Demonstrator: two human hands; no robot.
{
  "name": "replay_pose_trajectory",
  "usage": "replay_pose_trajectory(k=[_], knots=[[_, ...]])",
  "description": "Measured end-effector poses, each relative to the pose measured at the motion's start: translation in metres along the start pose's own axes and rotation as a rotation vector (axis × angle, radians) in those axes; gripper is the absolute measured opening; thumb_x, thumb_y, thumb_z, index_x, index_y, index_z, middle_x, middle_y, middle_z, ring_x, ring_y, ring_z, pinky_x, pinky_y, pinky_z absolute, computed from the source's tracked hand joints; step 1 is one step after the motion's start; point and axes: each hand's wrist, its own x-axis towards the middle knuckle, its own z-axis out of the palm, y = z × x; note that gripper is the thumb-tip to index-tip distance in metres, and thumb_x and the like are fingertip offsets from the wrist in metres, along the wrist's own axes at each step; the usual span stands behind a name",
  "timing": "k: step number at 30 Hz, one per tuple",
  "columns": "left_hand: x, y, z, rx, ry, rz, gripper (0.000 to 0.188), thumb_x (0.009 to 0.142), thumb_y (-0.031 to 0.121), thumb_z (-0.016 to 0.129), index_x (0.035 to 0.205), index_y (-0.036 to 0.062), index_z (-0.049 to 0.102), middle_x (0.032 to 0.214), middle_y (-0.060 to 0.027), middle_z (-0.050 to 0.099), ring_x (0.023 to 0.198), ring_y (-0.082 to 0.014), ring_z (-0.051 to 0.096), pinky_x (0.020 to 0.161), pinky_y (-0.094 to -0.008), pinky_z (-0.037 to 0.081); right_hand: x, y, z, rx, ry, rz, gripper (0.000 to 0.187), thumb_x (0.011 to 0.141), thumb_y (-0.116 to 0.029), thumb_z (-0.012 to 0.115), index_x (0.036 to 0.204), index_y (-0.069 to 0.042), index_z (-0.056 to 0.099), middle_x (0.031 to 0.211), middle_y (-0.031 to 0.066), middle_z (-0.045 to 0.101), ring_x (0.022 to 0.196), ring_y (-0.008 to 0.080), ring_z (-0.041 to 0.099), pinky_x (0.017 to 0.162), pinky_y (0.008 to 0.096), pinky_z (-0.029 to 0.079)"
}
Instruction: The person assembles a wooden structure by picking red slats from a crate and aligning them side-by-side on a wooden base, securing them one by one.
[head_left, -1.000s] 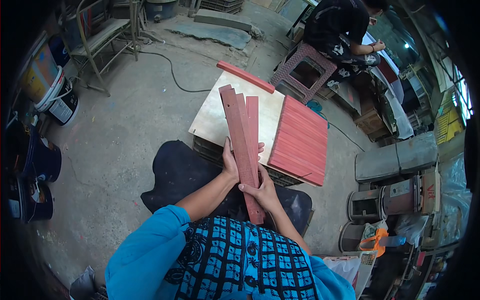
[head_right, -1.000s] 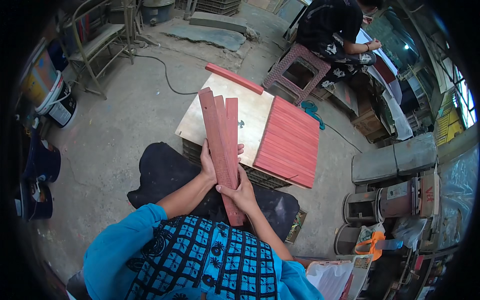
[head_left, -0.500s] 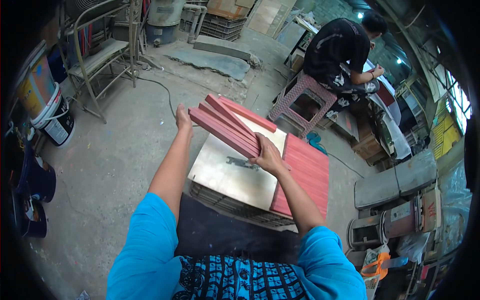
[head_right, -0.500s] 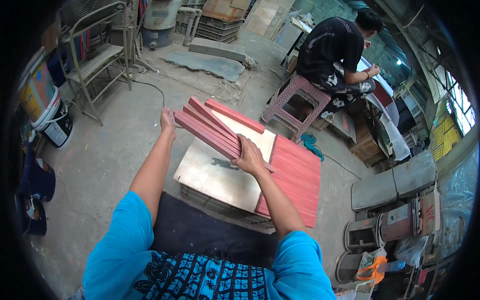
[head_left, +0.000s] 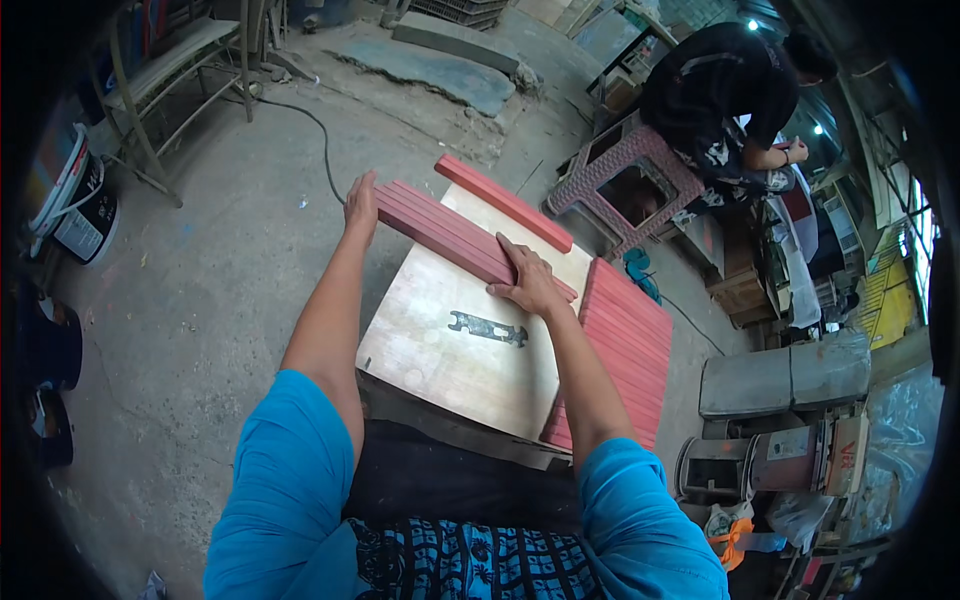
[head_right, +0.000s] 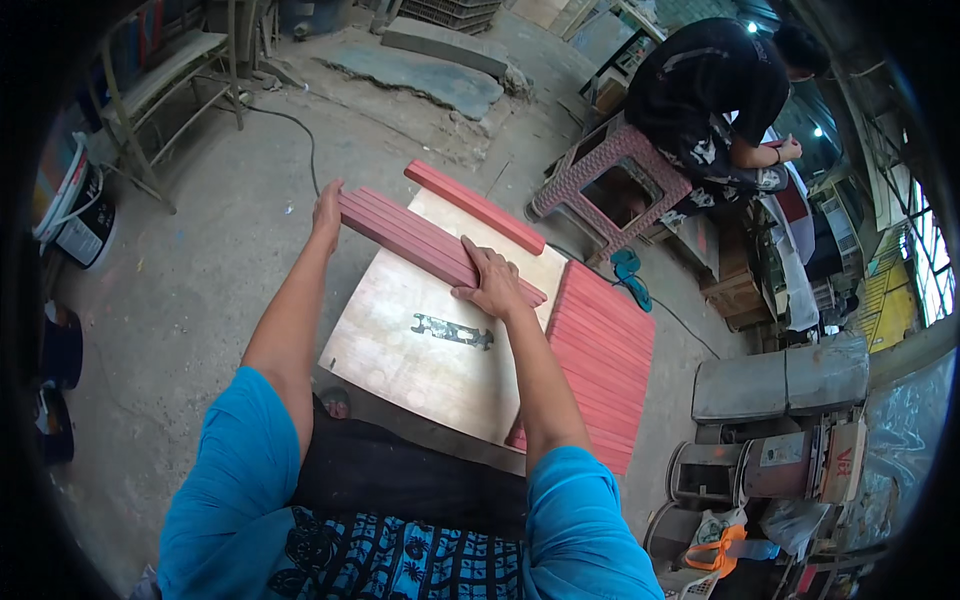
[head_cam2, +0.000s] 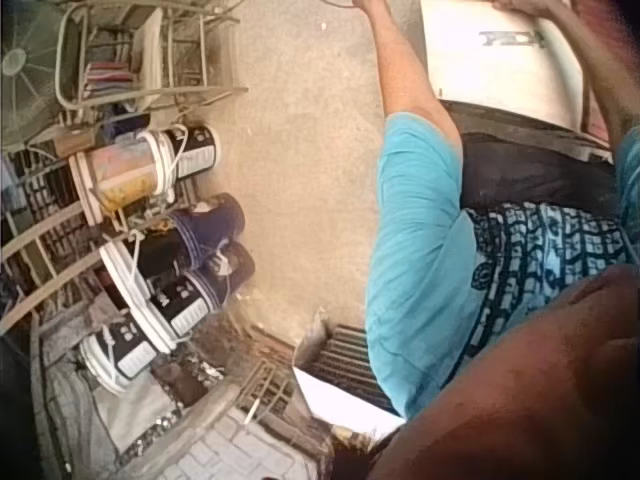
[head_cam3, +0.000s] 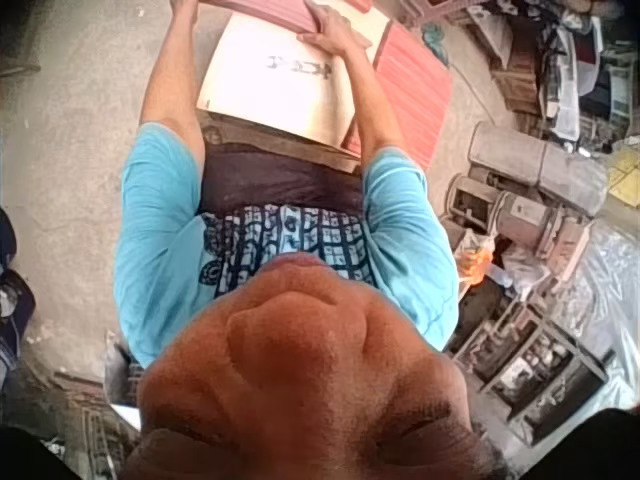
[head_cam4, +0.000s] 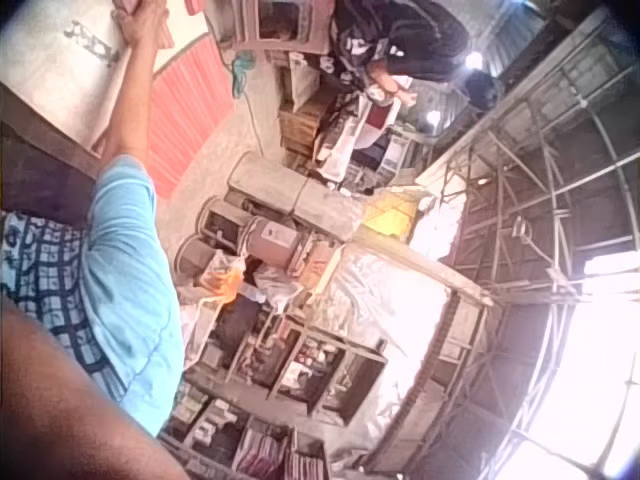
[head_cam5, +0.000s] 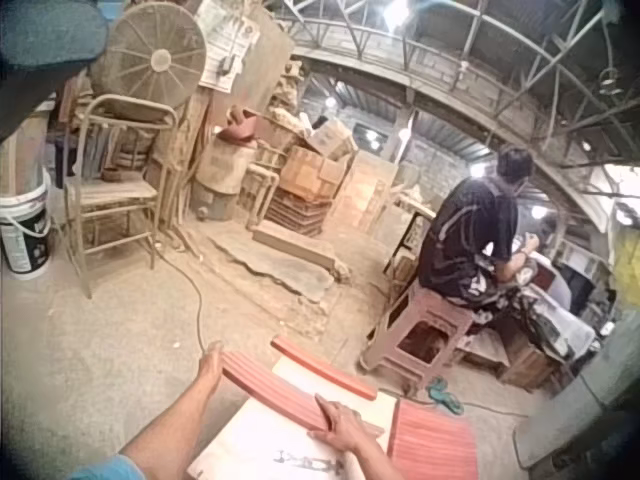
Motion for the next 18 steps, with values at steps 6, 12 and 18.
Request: replay_pose_trajectory(k=[6,12,18], knots=[[0.015,-0.006,-0.005,-0.192,-0.071,-0.144,0.053,0.083,0.042,0.044,0.119,0.0042,0.051,0.118,-0.0122,0.052,0.111,-0.0257,0.048,0.092,-0.0384,0.035,-0.052,0.005,-0.002,-0.212,0.082,0.327,0.090,0.063,-0.035,0.075,0.137,-0.015,0.028,0.137,0.0204,0.030,0.128,0.0372,0.026,0.104,0.0548,0.018],[0.024,-0.017,0.005,-0.541,-0.133,-0.211,0.044,0.085,0.035,0.041,0.112,0.0026,0.054,0.109,-0.0104,0.056,0.104,-0.0243,0.051,0.089,-0.0397,0.038,-0.064,0.037,0.011,0.138,0.445,0.375,0.090,0.054,-0.016,0.082,0.131,-0.003,0.037,0.132,0.0261,0.033,0.122,0.0378,0.035,0.102,0.0393,0.031],[0.032,-0.018,0.018,-0.728,-0.080,-0.235,0.044,0.086,0.030,0.037,0.108,-0.0047,0.054,0.105,-0.0137,0.058,0.102,-0.0264,0.053,0.091,-0.0357,0.039,-0.062,0.045,0.018,0.317,0.540,0.443,0.093,0.053,-0.012,0.082,0.130,0.005,0.034,0.129,0.0228,0.038,0.119,0.0328,0.040,0.101,0.0357,0.033]])
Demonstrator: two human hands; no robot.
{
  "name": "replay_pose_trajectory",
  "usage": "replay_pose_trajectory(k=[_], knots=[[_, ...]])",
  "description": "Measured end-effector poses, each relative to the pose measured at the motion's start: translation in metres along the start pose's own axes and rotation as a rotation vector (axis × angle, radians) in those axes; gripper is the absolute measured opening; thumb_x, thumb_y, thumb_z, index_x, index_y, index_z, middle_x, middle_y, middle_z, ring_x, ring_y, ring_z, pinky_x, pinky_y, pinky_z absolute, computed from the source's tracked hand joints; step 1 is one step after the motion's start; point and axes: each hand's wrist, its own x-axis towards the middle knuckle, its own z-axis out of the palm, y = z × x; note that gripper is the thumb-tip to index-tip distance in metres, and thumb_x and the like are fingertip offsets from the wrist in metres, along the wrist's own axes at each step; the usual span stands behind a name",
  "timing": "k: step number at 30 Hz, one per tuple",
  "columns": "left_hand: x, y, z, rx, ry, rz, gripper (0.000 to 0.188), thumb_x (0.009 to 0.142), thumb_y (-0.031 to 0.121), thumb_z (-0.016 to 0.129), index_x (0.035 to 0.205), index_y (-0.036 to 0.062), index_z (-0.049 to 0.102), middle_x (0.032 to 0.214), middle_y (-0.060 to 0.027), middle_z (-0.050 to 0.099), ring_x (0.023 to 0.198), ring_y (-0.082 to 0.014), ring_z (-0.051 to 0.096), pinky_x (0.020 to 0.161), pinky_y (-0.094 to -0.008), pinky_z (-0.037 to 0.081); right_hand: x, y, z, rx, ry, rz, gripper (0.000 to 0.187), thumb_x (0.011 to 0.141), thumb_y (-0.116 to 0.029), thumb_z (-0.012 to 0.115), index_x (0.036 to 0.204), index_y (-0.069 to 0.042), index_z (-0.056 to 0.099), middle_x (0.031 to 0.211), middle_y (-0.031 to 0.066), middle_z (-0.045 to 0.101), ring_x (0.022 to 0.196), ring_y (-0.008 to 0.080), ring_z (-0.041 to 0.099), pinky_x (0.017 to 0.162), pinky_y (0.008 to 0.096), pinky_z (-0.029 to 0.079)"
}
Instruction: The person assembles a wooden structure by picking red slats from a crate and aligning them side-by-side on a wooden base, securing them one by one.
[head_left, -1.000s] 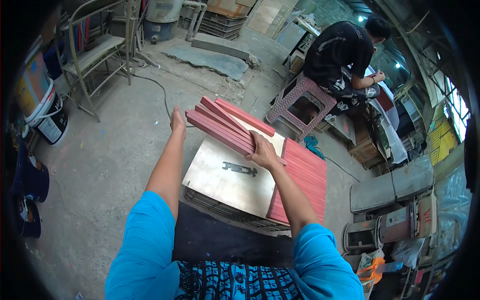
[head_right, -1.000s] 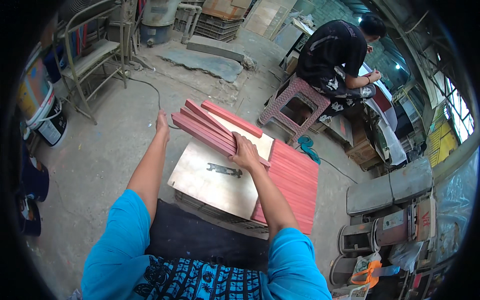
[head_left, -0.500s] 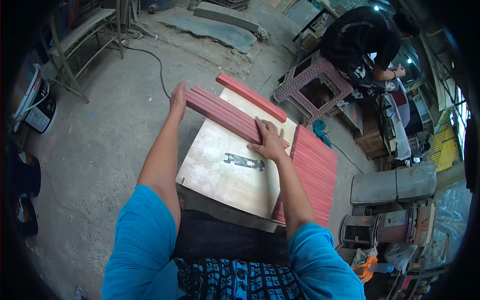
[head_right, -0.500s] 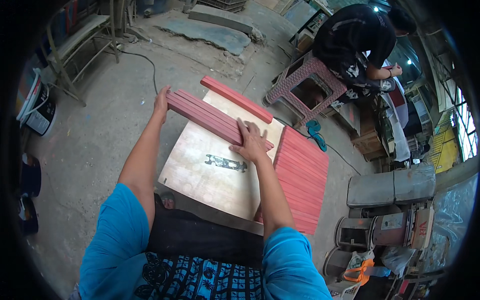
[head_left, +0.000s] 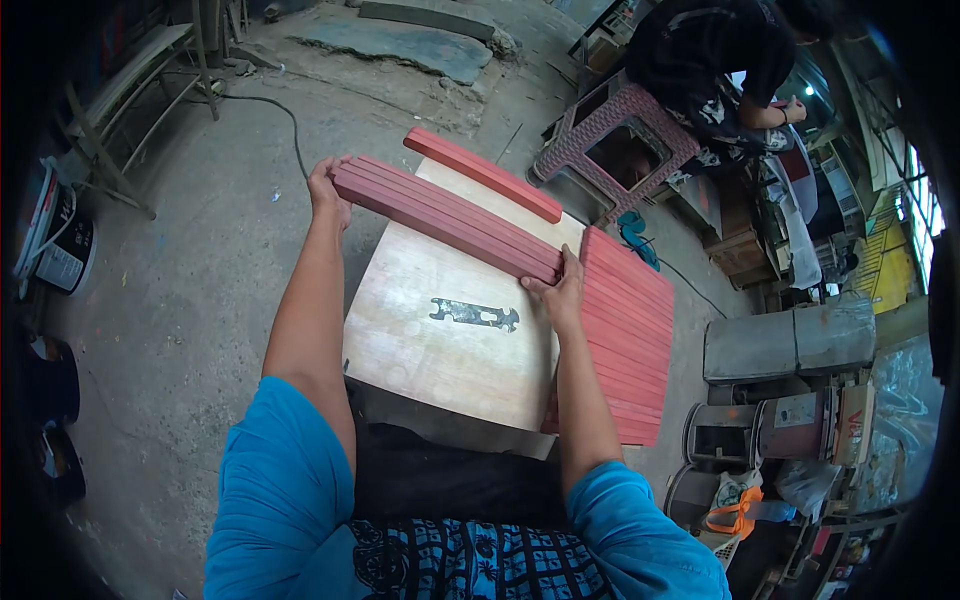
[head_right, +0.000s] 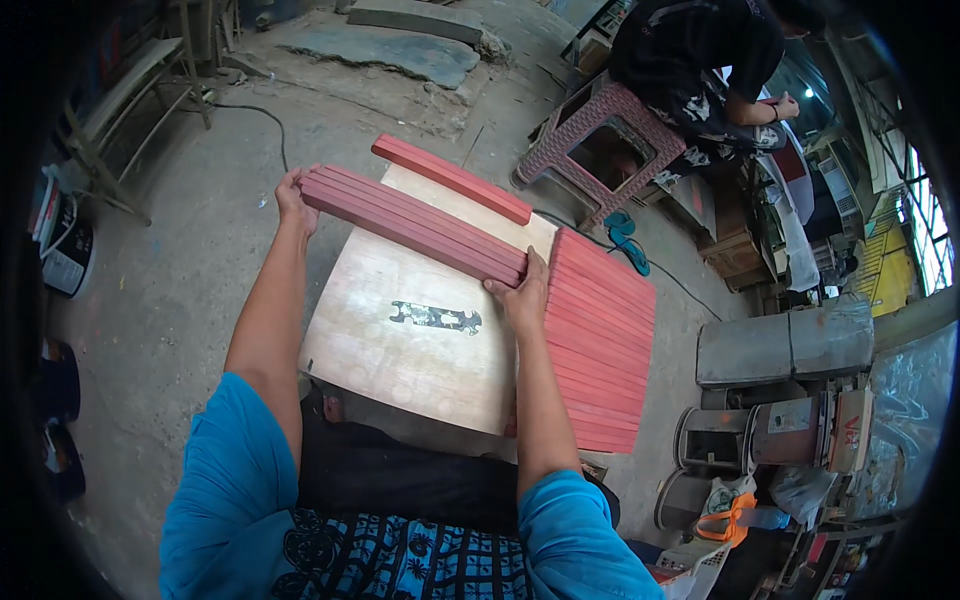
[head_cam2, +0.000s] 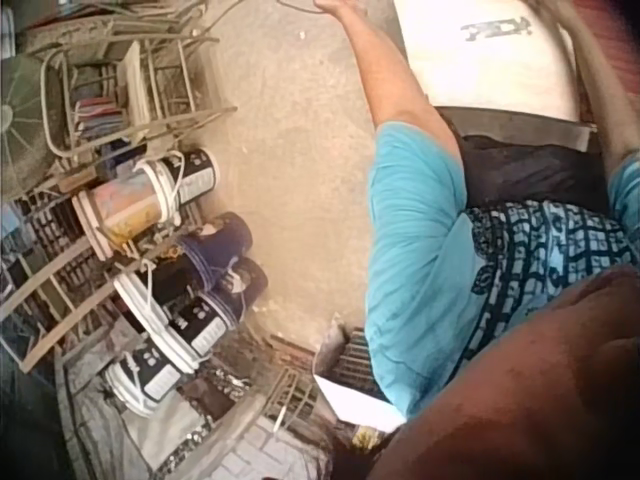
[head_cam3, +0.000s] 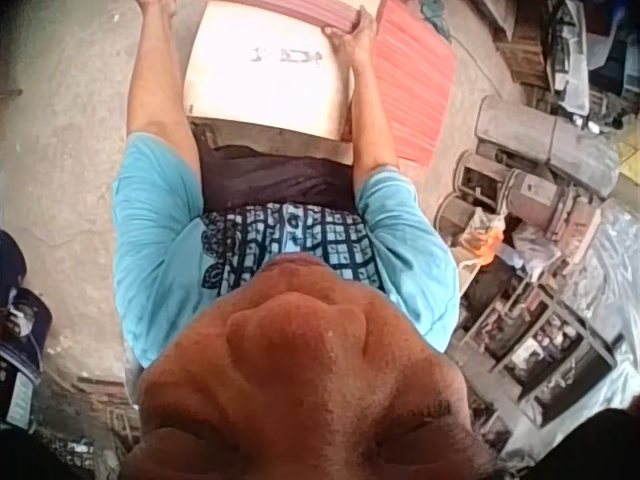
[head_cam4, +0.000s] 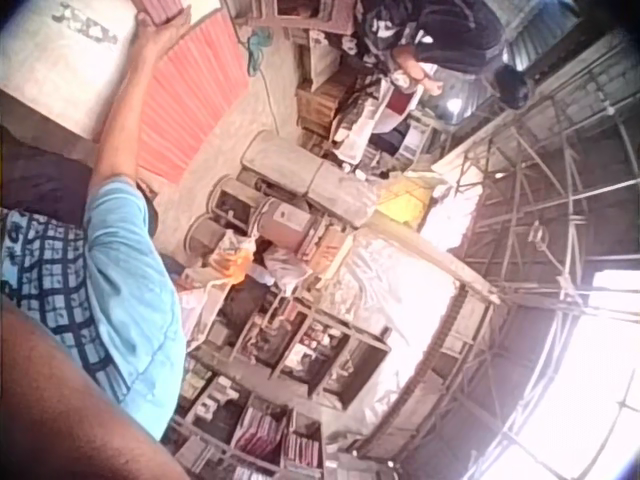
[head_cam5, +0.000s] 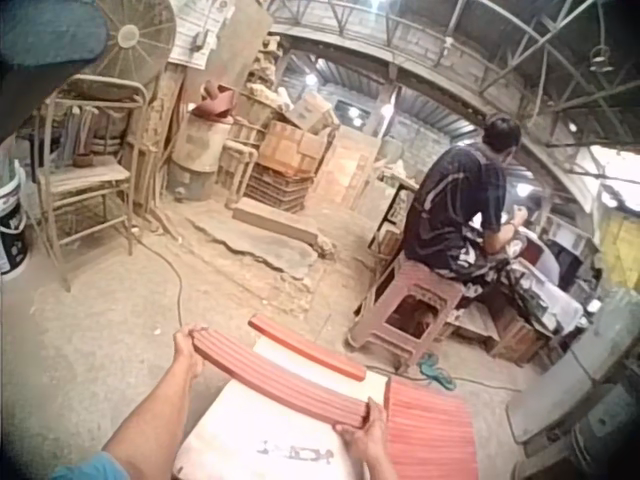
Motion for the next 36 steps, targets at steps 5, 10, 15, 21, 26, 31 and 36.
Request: replay_pose_trajectory(k=[5,10,15,21,26,31,36], knots=[[0.009,0.000,0.003,-0.096,-0.041,0.029,0.045,0.086,0.030,0.036,0.109,-0.0054,0.053,0.106,-0.0149,0.058,0.103,-0.0268,0.053,0.091,-0.0355,0.039,0.009,-0.004,0.011,0.132,0.023,0.061,0.095,0.055,-0.007,0.081,0.133,0.005,0.028,0.128,0.0232,0.040,0.118,0.0317,0.041,0.100,0.0343,0.033],[0.002,-0.002,0.021,-0.043,0.002,0.003,0.044,0.090,0.028,0.030,0.111,-0.0048,0.050,0.110,-0.0156,0.056,0.107,-0.0275,0.051,0.092,-0.0384,0.038,0.013,0.009,0.019,0.279,0.065,0.043,0.096,0.059,-0.004,0.077,0.137,0.002,0.021,0.129,0.0232,0.040,0.118,0.0288,0.042,0.099,0.0320,0.033],[0.012,-0.008,0.027,-0.062,0.008,0.091,0.043,0.095,0.025,0.022,0.112,-0.0040,0.048,0.112,-0.0167,0.055,0.108,-0.0276,0.051,0.093,-0.0402,0.039,0.022,0.021,0.024,0.466,0.013,0.007,0.089,0.066,0.004,0.066,0.139,0.000,0.015,0.134,0.0219,0.036,0.121,0.0267,0.039,0.099,0.0283,0.030],[0.027,-0.013,0.028,0.081,-0.013,0.099,0.041,0.095,0.023,0.023,0.112,-0.0045,0.047,0.110,-0.0153,0.056,0.104,-0.0259,0.053,0.092,-0.0378,0.040,0.035,0.025,0.026,0.470,-0.010,-0.013,0.084,0.066,0.012,0.049,0.140,-0.002,0.013,0.138,0.0188,0.031,0.126,0.0249,0.034,0.101,0.0265,0.027],[0.033,-0.026,0.032,0.142,0.175,0.337,0.042,0.090,0.025,0.033,0.103,-0.0037,0.061,0.104,-0.0132,0.060,0.098,-0.0226,0.056,0.088,-0.0311,0.040,0.039,0.020,0.032,0.508,0.016,-0.022,0.082,0.066,0.013,0.047,0.140,-0.002,0.014,0.139,0.0191,0.031,0.127,0.0258,0.033,0.102,0.0270,0.026],[0.041,-0.025,0.027,0.070,0.126,0.327,0.041,0.087,0.024,0.035,0.101,-0.0031,0.062,0.101,-0.0125,0.062,0.093,-0.0222,0.058,0.085,-0.0287,0.040,0.040,0.020,0.034,0.410,0.071,-0.047,0.080,0.066,0.014,0.044,0.139,0.000,0.015,0.140,0.0196,0.030,0.128,0.0255,0.032,0.102,0.0273,0.027],[0.037,-0.020,0.026,0.040,0.035,0.252,0.040,0.085,0.022,0.035,0.102,-0.0018,0.062,0.100,-0.0112,0.062,0.091,-0.0210,0.058,0.083,-0.0285,0.041,0.039,0.016,0.032,0.439,0.069,-0.021,0.082,0.063,0.015,0.042,0.139,0.001,0.015,0.140,0.0183,0.029,0.128,0.0238,0.031,0.100,0.0244,0.028]])
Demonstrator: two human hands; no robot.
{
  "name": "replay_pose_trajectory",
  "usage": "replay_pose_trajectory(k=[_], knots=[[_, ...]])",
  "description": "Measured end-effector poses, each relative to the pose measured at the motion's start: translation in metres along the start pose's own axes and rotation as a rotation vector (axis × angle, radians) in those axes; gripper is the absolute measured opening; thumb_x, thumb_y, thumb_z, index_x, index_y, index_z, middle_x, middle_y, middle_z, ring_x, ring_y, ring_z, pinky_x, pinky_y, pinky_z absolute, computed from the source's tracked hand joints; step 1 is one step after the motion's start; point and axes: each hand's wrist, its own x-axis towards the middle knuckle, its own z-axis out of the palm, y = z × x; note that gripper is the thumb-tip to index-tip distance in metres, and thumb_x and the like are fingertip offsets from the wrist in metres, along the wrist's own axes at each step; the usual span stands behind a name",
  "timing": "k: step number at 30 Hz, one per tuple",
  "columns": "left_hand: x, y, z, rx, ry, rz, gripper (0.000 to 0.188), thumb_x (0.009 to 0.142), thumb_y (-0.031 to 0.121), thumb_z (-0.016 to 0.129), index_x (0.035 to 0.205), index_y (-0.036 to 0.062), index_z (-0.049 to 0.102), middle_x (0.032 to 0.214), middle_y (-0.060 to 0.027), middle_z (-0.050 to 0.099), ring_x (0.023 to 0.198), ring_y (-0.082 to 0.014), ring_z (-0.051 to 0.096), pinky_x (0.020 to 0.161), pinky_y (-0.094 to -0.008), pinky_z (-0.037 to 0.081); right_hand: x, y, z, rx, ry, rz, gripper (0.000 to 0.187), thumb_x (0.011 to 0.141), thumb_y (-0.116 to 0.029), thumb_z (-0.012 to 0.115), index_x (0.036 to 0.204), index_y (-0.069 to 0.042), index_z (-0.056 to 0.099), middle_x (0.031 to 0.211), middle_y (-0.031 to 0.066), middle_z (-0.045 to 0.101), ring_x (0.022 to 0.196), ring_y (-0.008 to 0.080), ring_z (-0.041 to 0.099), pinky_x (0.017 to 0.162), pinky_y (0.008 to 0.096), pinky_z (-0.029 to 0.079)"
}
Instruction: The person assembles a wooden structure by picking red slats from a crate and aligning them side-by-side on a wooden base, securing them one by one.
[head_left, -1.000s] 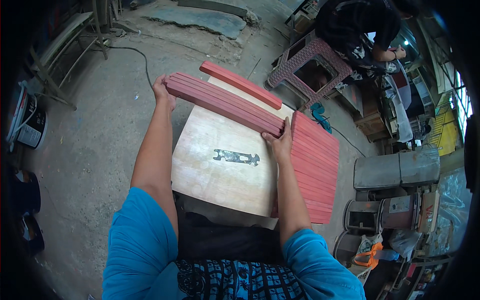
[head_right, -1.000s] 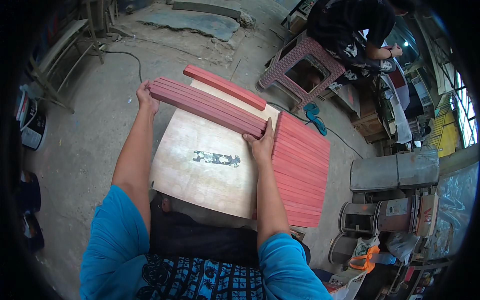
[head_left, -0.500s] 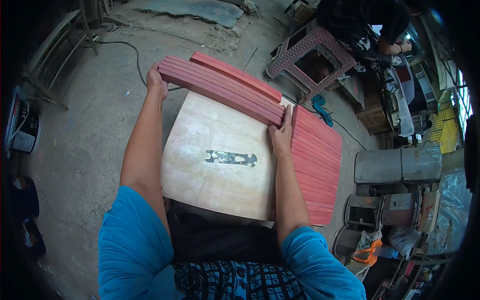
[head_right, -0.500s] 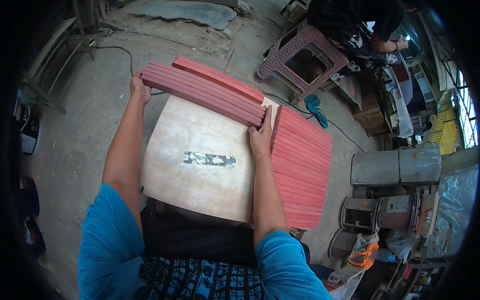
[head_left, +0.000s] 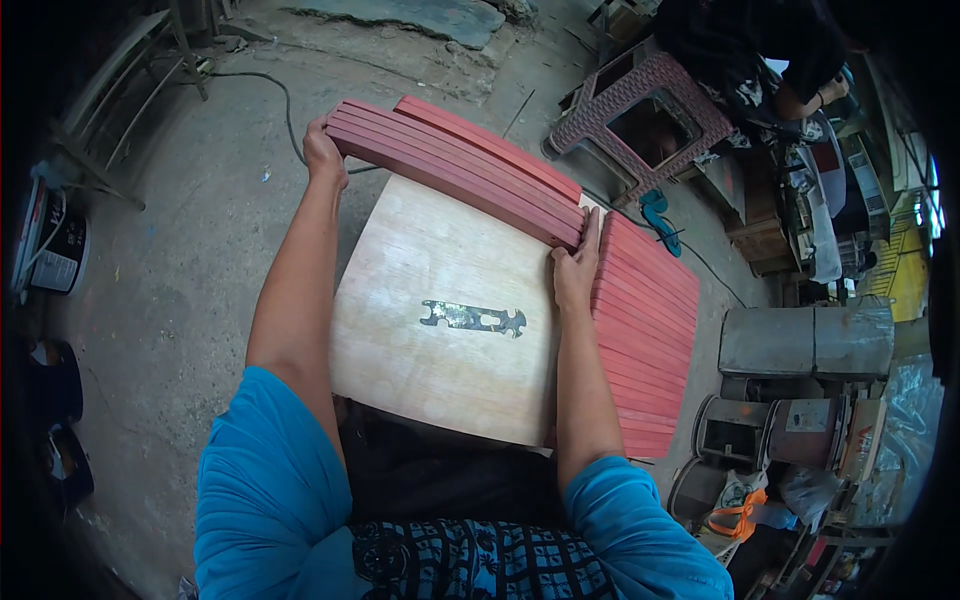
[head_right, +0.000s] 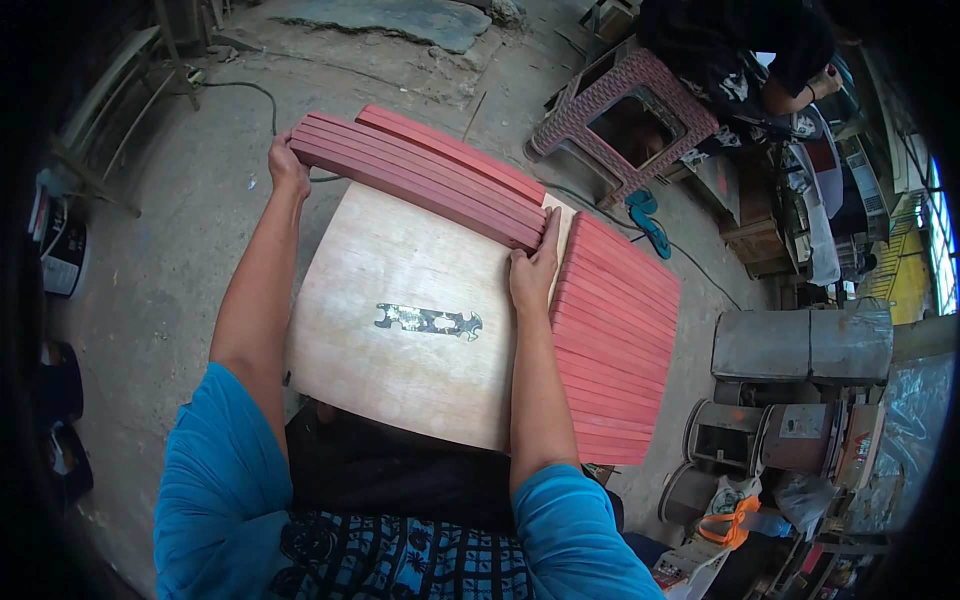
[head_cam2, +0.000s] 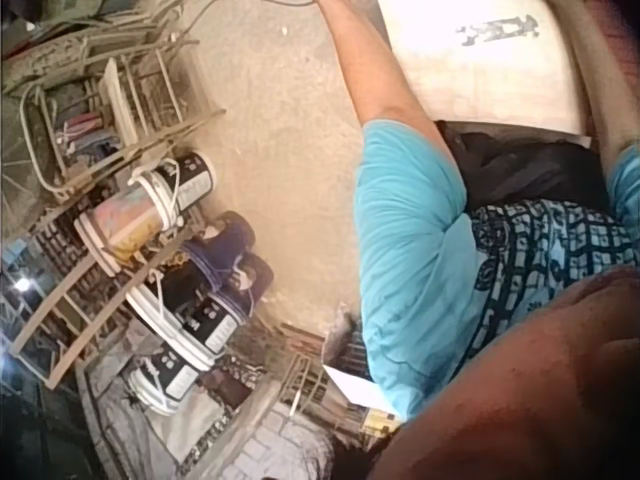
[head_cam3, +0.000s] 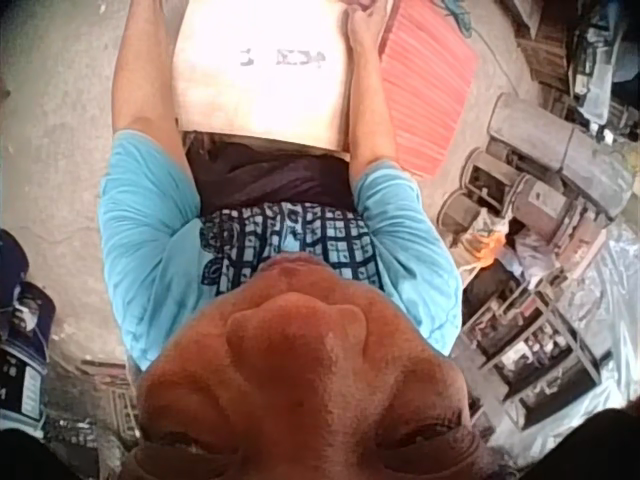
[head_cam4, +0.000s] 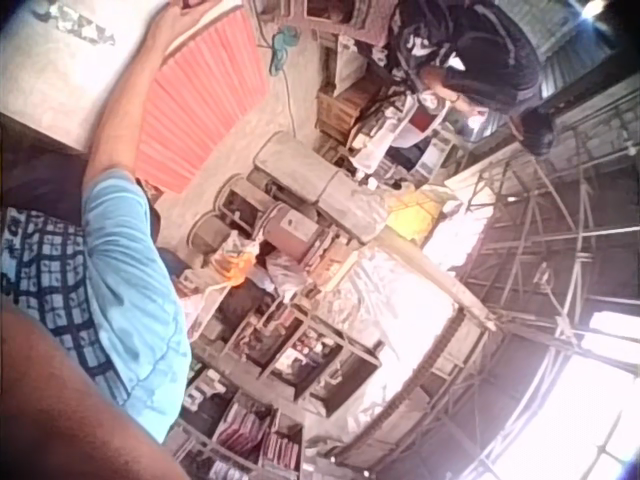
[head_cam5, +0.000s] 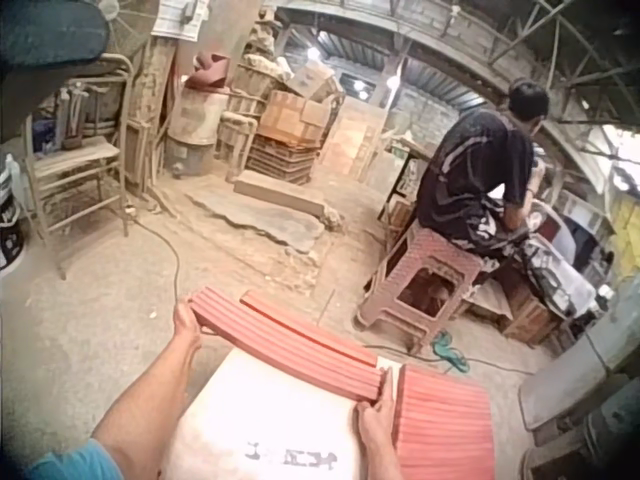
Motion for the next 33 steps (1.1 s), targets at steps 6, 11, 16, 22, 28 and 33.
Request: replay_pose_trajectory(k=[6,11,16,22,28,33], knots=[[-0.004,0.001,0.002,0.169,0.023,0.085,0.040,0.083,0.021,0.036,0.103,-0.0017,0.063,0.101,-0.0121,0.061,0.095,-0.0225,0.056,0.086,-0.0294,0.040,-0.002,-0.003,0.005,0.009,0.067,-0.002,0.080,0.065,0.013,0.044,0.139,0.000,0.017,0.138,0.0199,0.034,0.125,0.0259,0.037,0.097,0.0259,0.032],[-0.013,0.007,0.005,0.289,0.034,0.066,0.043,0.088,0.026,0.033,0.114,-0.0002,0.055,0.108,-0.0112,0.059,0.100,-0.0221,0.055,0.089,-0.0325,0.039,-0.004,-0.013,0.005,-0.079,0.108,-0.007,0.079,0.065,0.012,0.044,0.138,0.000,0.018,0.134,0.0213,0.038,0.123,0.0270,0.041,0.096,0.0266,0.034],[0.000,-0.003,-0.006,0.174,-0.078,0.062,0.044,0.090,0.028,0.030,0.116,0.0013,0.054,0.111,-0.0110,0.058,0.104,-0.0214,0.053,0.093,-0.0328,0.036,-0.003,-0.002,0.008,-0.147,0.156,-0.090,0.076,0.065,0.011,0.042,0.137,0.000,0.022,0.133,0.0228,0.039,0.122,0.0280,0.041,0.099,0.0289,0.032],[-0.005,0.005,-0.003,0.233,-0.160,-0.035,0.049,0.092,0.032,0.024,0.122,0.0026,0.049,0.121,-0.0099,0.053,0.112,-0.0212,0.049,0.097,-0.0351,0.033,-0.007,-0.010,0.010,-0.128,0.162,-0.067,0.075,0.065,0.010,0.042,0.137,-0.001,0.024,0.132,0.0235,0.040,0.123,0.0301,0.040,0.101,0.0311,0.029],[0.004,0.000,-0.013,0.185,-0.165,0.087,0.047,0.086,0.027,0.035,0.117,-0.0016,0.054,0.114,-0.0129,0.057,0.105,-0.0219,0.052,0.093,-0.0298,0.036,-0.006,-0.012,0.013,-0.266,0.193,-0.078,0.073,0.065,0.011,0.041,0.136,0.001,0.025,0.131,0.0249,0.040,0.123,0.0328,0.039,0.102,0.0331,0.029],[-0.004,0.002,-0.016,0.081,-0.252,0.067,0.054,0.067,0.011,0.041,0.117,-0.0057,0.053,0.108,-0.0124,0.057,0.099,-0.0208,0.053,0.089,-0.0258,0.038,-0.004,-0.004,0.013,-0.274,0.206,-0.123,0.072,0.065,0.013,0.036,0.135,0.002,0.025,0.129,0.0253,0.041,0.122,0.0340,0.040,0.102,0.0346,0.029]])
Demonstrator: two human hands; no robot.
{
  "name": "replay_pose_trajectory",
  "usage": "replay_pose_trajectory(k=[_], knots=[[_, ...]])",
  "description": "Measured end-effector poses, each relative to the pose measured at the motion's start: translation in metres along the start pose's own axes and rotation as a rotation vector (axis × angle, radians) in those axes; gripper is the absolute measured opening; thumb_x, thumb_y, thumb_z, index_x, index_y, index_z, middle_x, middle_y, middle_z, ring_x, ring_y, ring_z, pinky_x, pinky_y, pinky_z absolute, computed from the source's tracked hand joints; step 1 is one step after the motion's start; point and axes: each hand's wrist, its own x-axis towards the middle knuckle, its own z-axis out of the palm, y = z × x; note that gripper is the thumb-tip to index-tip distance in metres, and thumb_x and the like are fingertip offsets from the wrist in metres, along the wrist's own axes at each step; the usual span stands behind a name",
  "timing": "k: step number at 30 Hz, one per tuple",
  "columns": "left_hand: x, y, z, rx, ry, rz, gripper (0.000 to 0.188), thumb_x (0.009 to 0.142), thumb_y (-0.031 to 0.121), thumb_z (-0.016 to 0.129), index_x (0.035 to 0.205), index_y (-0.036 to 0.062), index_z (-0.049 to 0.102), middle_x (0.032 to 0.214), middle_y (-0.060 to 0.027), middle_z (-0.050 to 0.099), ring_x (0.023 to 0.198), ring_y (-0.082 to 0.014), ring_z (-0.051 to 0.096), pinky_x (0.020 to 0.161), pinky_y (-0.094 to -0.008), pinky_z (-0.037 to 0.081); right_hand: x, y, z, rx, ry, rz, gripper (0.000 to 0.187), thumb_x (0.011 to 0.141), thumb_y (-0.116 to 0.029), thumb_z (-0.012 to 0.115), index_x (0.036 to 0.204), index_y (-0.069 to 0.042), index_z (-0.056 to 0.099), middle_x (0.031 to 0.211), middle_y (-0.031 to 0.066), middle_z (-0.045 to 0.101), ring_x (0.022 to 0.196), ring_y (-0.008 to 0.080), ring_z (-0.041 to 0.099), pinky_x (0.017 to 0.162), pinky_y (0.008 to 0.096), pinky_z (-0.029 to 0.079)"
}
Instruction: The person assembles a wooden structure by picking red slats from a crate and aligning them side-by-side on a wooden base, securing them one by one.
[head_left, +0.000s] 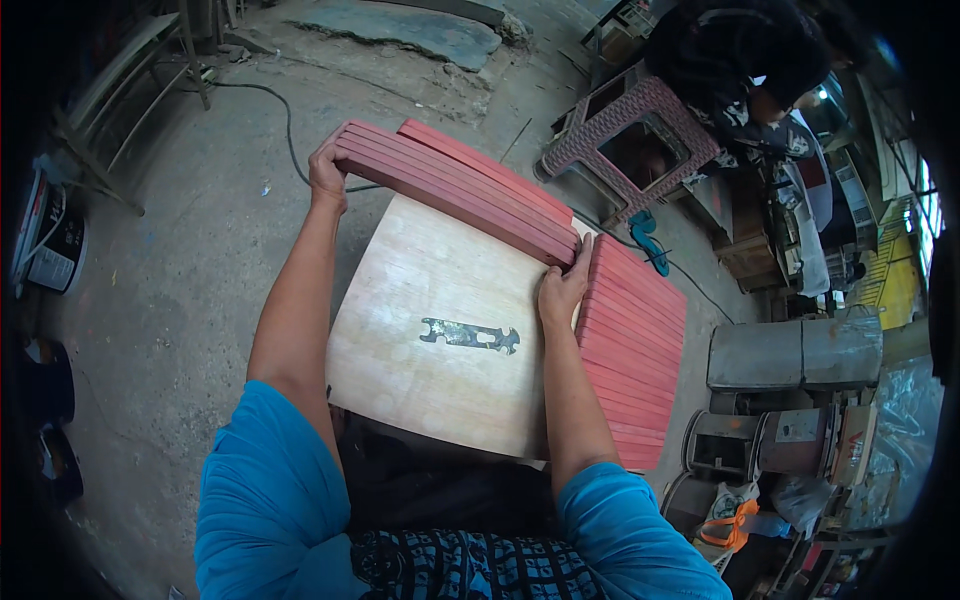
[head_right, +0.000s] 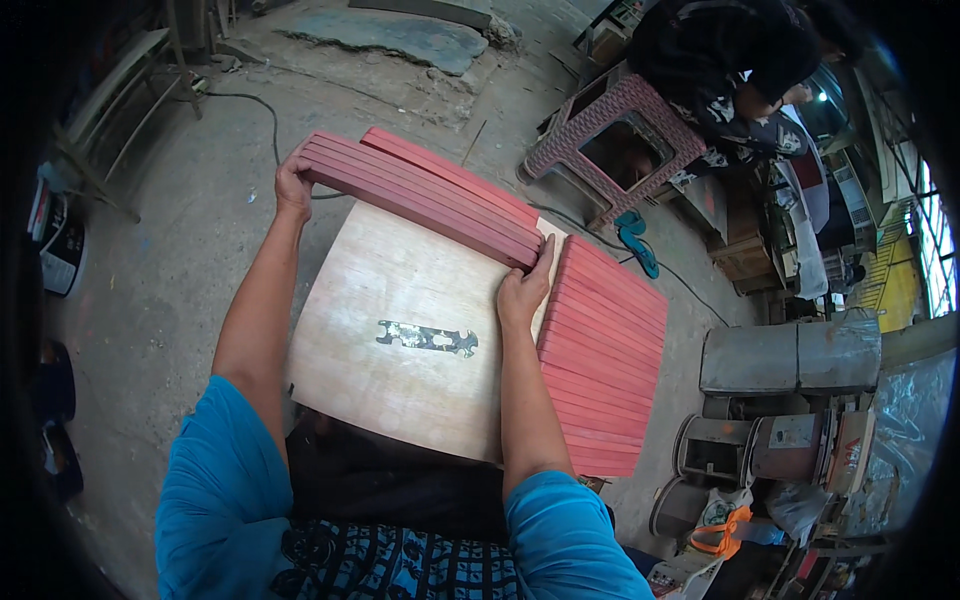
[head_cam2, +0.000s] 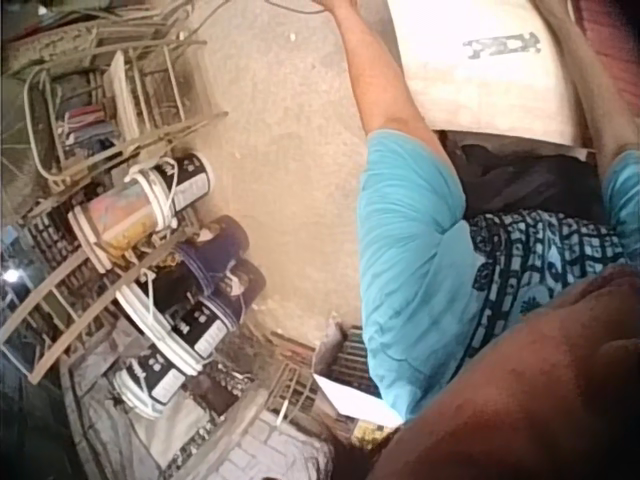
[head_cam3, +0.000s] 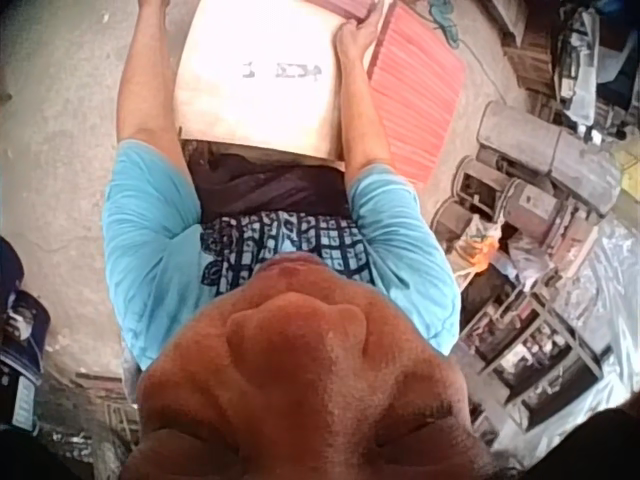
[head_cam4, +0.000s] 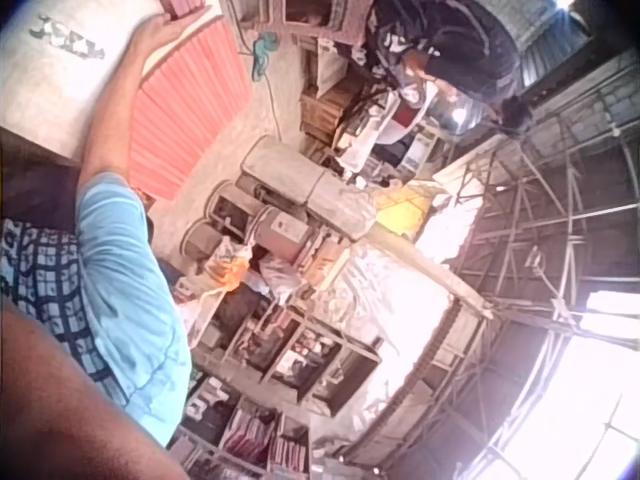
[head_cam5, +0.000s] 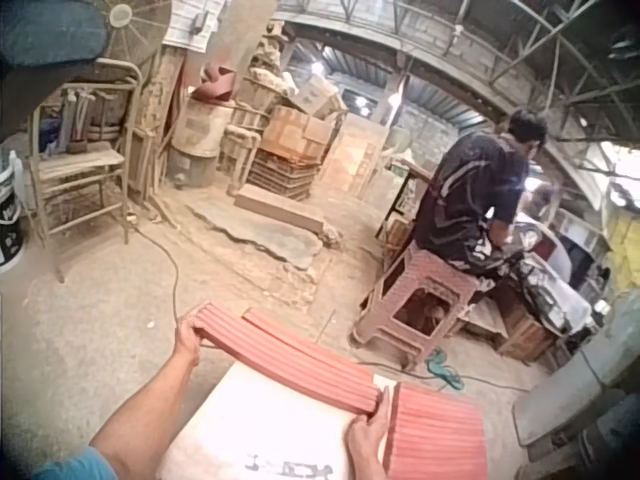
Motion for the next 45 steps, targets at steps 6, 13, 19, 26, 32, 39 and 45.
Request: replay_pose_trajectory(k=[6,13,19,26,32,39,45], knots=[[-0.005,0.006,0.005,-0.013,-0.033,-0.036,0.057,0.066,0.008,0.039,0.121,-0.0073,0.048,0.117,-0.0145,0.054,0.108,-0.0228,0.051,0.096,-0.0300,0.036,0.001,0.004,-0.002,-0.007,0.014,-0.006,0.070,0.066,0.013,0.036,0.134,0.002,0.026,0.126,0.0258,0.044,0.118,0.0339,0.044,0.100,0.0352,0.032],[-0.001,0.001,0.003,-0.092,0.041,-0.014,0.047,0.075,0.014,0.045,0.117,-0.0079,0.050,0.116,-0.0146,0.055,0.108,-0.0224,0.052,0.095,-0.0301,0.037,0.001,0.000,-0.002,-0.013,-0.005,0.020,0.069,0.066,0.012,0.036,0.134,0.003,0.028,0.124,0.0264,0.046,0.116,0.0349,0.046,0.099,0.0349,0.033],[0.004,-0.005,0.001,-0.113,0.089,0.025,0.044,0.078,0.020,0.048,0.111,-0.0076,0.055,0.109,-0.0133,0.059,0.103,-0.0217,0.054,0.092,-0.0286,0.037,0.001,0.001,-0.002,-0.017,0.009,-0.008,0.069,0.065,0.012,0.036,0.133,0.003,0.029,0.125,0.0264,0.045,0.116,0.0350,0.046,0.099,0.0348,0.033],[-0.001,0.001,0.012,-0.086,0.124,-0.002,0.044,0.080,0.023,0.046,0.113,-0.0060,0.055,0.110,-0.0133,0.058,0.104,-0.0218,0.054,0.093,-0.0294,0.036,0.002,0.004,-0.002,0.003,0.009,-0.016,0.069,0.065,0.014,0.034,0.133,0.004,0.029,0.126,0.0256,0.045,0.118,0.0338,0.045,0.100,0.0343,0.033],[0.002,0.002,0.013,-0.096,0.135,0.004,0.043,0.081,0.025,0.048,0.111,-0.0040,0.056,0.108,-0.0121,0.058,0.104,-0.0216,0.053,0.091,-0.0307,0.037,0.002,0.000,-0.004,0.068,-0.028,0.030,0.069,0.066,0.014,0.033,0.133,0.003,0.029,0.126,0.0248,0.045,0.118,0.0327,0.045,0.099,0.0336,0.033],[0.005,-0.003,0.016,-0.107,0.155,0.022,0.040,0.081,0.027,0.049,0.107,-0.0021,0.058,0.104,-0.0108,0.059,0.101,-0.0220,0.054,0.090,-0.0315,0.038,0.003,0.006,-0.002,0.031,-0.032,0.006,0.068,0.067,0.013,0.035,0.134,0.002,0.029,0.126,0.0247,0.045,0.119,0.0320,0.044,0.099,0.0330,0.033],[0.009,-0.005,0.016,-0.119,0.146,0.031,0.040,0.081,0.027,0.049,0.107,-0.0018,0.058,0.104,-0.0106,0.059,0.101,-0.0219,0.054,0.089,-0.0315,0.039,0.003,0.003,0.000,0.130,-0.041,0.052,0.067,0.068,0.010,0.038,0.134,0.002,0.029,0.127,0.0240,0.044,0.120,0.0309,0.043,0.100,0.0318,0.032]])
